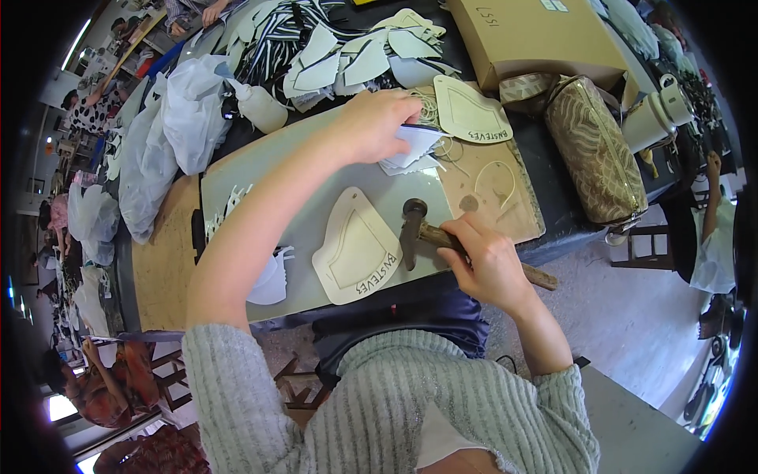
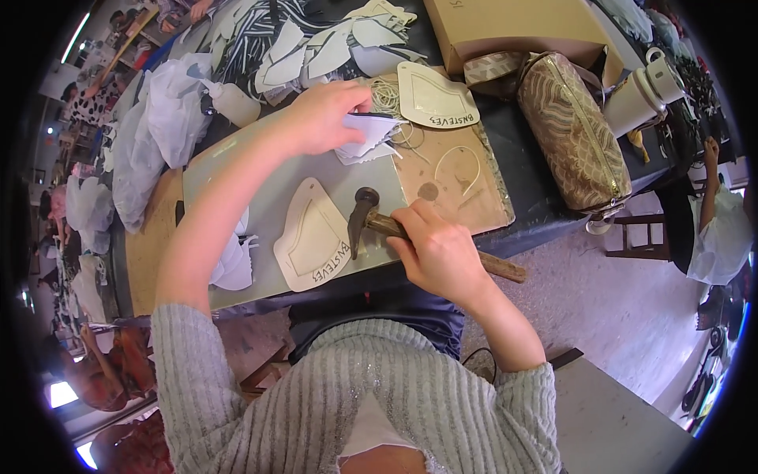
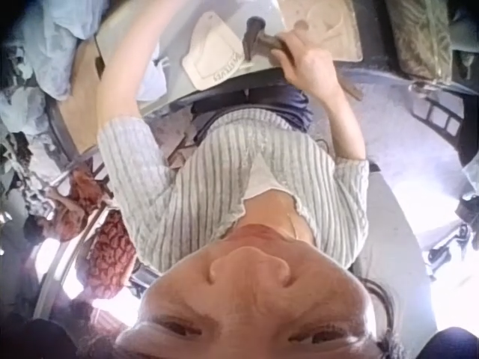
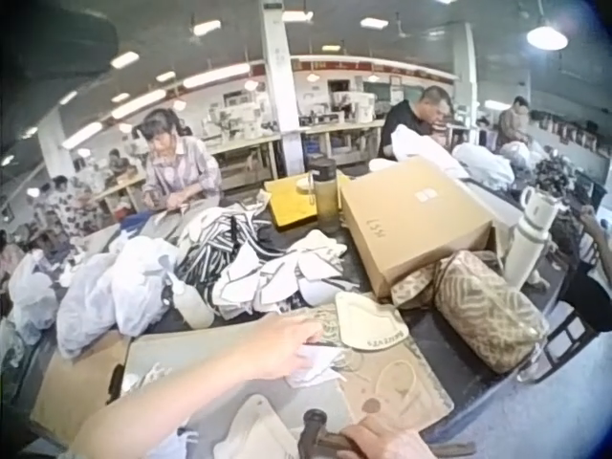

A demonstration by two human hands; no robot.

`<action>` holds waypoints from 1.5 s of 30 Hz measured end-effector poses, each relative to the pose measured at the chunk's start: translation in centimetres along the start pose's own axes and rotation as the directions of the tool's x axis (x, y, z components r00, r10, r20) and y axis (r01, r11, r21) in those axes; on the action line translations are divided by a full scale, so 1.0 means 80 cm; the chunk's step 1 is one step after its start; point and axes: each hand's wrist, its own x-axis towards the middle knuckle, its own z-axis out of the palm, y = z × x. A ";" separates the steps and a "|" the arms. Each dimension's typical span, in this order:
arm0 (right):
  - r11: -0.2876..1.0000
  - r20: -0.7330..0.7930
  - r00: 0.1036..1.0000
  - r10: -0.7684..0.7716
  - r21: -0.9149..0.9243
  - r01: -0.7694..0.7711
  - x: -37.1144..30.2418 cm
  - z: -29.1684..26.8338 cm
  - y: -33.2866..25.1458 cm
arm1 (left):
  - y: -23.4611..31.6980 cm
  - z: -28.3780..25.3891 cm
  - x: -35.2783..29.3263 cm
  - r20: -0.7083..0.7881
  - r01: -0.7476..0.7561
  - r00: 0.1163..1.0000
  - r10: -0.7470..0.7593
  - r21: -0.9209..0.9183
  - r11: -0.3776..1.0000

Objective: Hammering shoe upper components onto a template at a workbench.

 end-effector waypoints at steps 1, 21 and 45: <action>1.000 0.000 1.000 0.000 0.003 0.000 -0.001 0.002 -0.002 | 0.002 0.003 -0.007 -0.095 -0.008 0.995 0.011 0.042 0.999; 0.955 0.150 0.986 -0.071 -0.275 0.111 0.018 0.012 -0.027 | 0.075 0.074 -0.234 -0.164 0.308 0.687 -0.708 -0.816 0.488; 0.999 0.222 0.974 0.040 -0.010 -0.039 0.011 0.008 -0.012 | 0.120 0.099 -0.236 -0.366 0.416 0.652 -0.664 -0.560 0.717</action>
